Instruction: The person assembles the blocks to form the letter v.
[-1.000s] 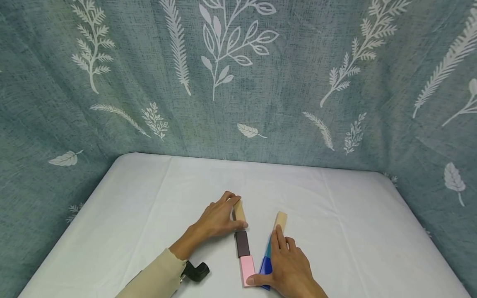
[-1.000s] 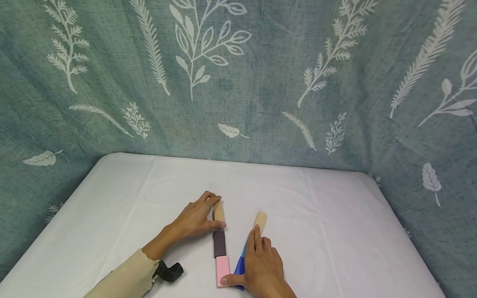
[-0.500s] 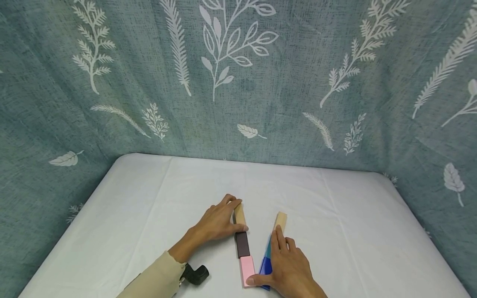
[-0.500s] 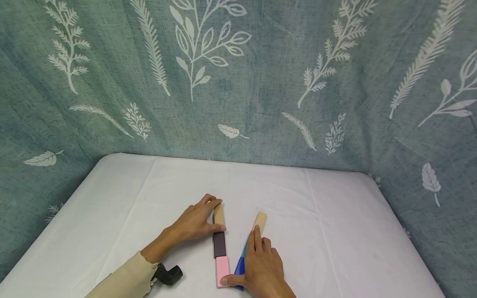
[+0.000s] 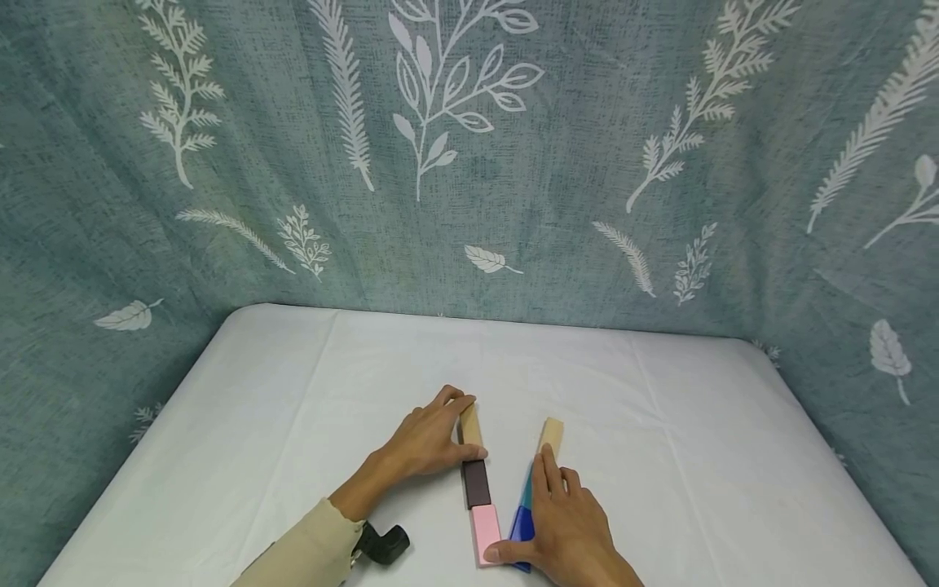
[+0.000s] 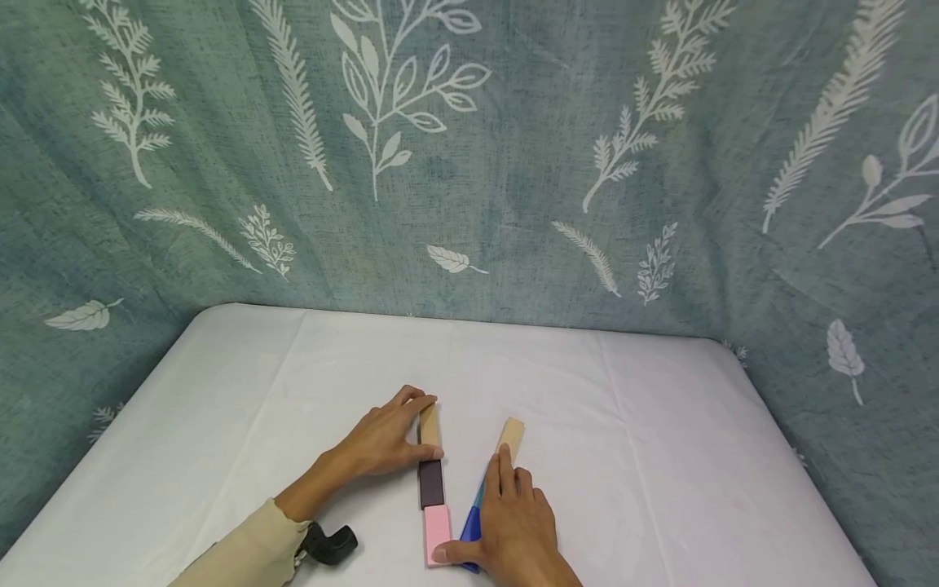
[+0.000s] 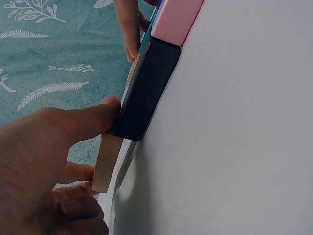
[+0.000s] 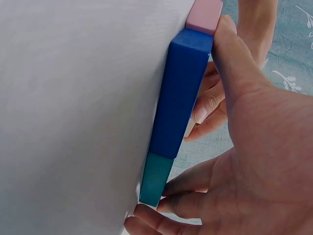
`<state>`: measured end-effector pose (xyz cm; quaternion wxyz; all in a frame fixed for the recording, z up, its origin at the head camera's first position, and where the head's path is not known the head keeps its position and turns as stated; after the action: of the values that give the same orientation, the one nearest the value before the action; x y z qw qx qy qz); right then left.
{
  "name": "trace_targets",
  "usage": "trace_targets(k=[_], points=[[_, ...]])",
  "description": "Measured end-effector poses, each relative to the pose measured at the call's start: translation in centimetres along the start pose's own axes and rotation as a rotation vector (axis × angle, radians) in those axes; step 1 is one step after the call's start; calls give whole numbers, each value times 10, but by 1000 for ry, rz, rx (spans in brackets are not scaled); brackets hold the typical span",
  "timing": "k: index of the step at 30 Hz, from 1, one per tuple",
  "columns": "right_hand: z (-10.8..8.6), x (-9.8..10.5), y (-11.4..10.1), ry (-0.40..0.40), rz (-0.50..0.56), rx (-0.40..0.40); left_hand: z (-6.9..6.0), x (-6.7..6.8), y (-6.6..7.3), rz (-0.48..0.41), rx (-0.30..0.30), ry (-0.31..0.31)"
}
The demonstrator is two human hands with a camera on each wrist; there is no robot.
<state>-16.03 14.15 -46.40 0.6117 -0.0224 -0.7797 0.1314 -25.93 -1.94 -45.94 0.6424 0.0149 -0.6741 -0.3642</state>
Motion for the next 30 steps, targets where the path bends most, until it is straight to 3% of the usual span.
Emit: trace_targets(k=[30], points=[[1,-1,1,3,-12,-6,-7,-1,-3,-6,9,2]])
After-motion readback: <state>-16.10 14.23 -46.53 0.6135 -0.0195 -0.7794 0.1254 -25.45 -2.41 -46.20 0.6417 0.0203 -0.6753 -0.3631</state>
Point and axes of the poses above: each hand's wrist, its own z-axis towards the middle knuckle, its own x-axis out of the back of the hand, y = z × x, the point moved 8 cm from there along z, towards the middle knuckle, and after that the axes turned 1 degree about x, right-handed, at the moved point
